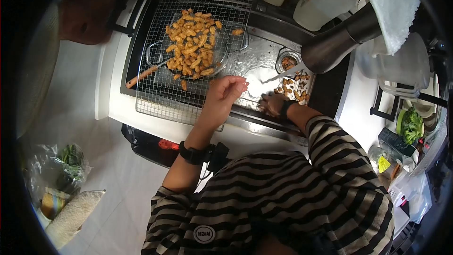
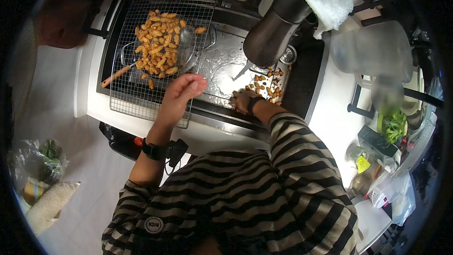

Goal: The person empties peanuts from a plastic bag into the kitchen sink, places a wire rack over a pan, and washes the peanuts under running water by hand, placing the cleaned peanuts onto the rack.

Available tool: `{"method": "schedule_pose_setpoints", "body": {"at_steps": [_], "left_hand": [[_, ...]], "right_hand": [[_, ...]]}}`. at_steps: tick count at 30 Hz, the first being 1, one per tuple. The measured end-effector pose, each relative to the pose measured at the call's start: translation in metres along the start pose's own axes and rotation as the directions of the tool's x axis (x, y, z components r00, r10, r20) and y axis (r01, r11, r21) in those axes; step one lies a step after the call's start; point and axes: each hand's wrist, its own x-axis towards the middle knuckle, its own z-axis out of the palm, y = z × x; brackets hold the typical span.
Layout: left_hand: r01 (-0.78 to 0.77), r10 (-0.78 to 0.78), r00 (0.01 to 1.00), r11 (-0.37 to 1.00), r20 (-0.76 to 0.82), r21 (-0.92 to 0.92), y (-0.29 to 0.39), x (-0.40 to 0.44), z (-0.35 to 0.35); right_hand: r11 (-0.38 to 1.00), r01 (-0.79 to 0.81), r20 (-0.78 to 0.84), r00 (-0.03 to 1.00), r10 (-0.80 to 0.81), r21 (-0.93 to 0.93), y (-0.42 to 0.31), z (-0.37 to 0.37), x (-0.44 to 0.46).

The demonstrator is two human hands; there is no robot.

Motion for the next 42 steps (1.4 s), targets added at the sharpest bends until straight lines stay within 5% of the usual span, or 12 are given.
{"method": "schedule_pose_setpoints", "body": {"at_steps": [5, 12, 13, 17, 20, 23, 24, 27, 30, 34, 38, 42], "left_hand": [[0.019, -0.018, 0.999, 1.0, 0.027, -0.02, -0.009, -0.002, 0.005], [0.092, -0.086, 0.988, 0.995, 0.125, -0.044, -0.022, 0.007, 0.025], [0.127, -0.118, 0.982, 0.99, 0.144, -0.055, -0.021, 0.009, 0.029], [0.291, -0.259, 0.941, 0.948, 0.218, -0.129, -0.028, 0.017, 0.048], [0.411, -0.388, 0.911, 0.881, 0.136, -0.236, -0.046, 0.032, 0.059], [0.482, -0.542, 0.826, 0.823, -0.158, -0.301, -0.074, 0.057, 0.073], [0.532, -0.609, 0.779, 0.769, -0.15, -0.355, -0.083, 0.067, 0.074], [0.645, -0.738, 0.673, 0.555, 0.047, -0.525, -0.088, 0.09, 0.077], [0.529, -0.462, 0.822, 0.404, 0.332, -0.747, -0.082, 0.1, 0.078], [0.307, -0.233, 0.951, 0.613, 0.205, -0.728, -0.053, 0.086, 0.092], [0.301, -0.292, 0.944, 0.572, 0.153, -0.763, -0.072, 0.102, 0.086], [0.174, -0.19, 0.979, 0.568, 0.078, -0.804, -0.073, 0.104, 0.076]], "right_hand": [[0.961, -0.166, 0.126, 0.982, 0.141, 0.222, -0.017, -0.024, -0.061], [0.949, -0.286, 0.23, 0.94, 0.252, 0.129, -0.018, -0.016, -0.067], [0.91, -0.245, 0.294, 0.945, 0.146, 0.334, -0.011, -0.011, -0.065], [0.334, -0.165, 0.281, 0.898, -0.337, 0.928, 0.05, 0.035, -0.043], [0.033, -0.146, 0.15, 0.957, -0.248, 0.989, 0.03, 0.013, -0.062], [0.324, 0.148, -0.182, 0.98, 0.077, 0.935, -0.007, -0.056, -0.075], [0.511, 0.193, -0.322, 0.93, 0.177, 0.838, -0.021, -0.084, -0.076], [0.506, 0.38, -0.552, 0.797, 0.246, 0.774, -0.061, -0.134, -0.091], [0.509, 0.367, -0.586, 0.717, 0.378, 0.778, -0.092, -0.154, -0.097], [0.804, 0.111, -0.789, 0.309, 0.531, 0.584, -0.118, -0.173, -0.097], [0.835, 0.059, -0.818, 0.248, 0.519, 0.547, -0.114, -0.171, -0.084], [0.778, 0.339, -0.848, 0.179, 0.499, 0.53, -0.134, -0.161, -0.076]]}}
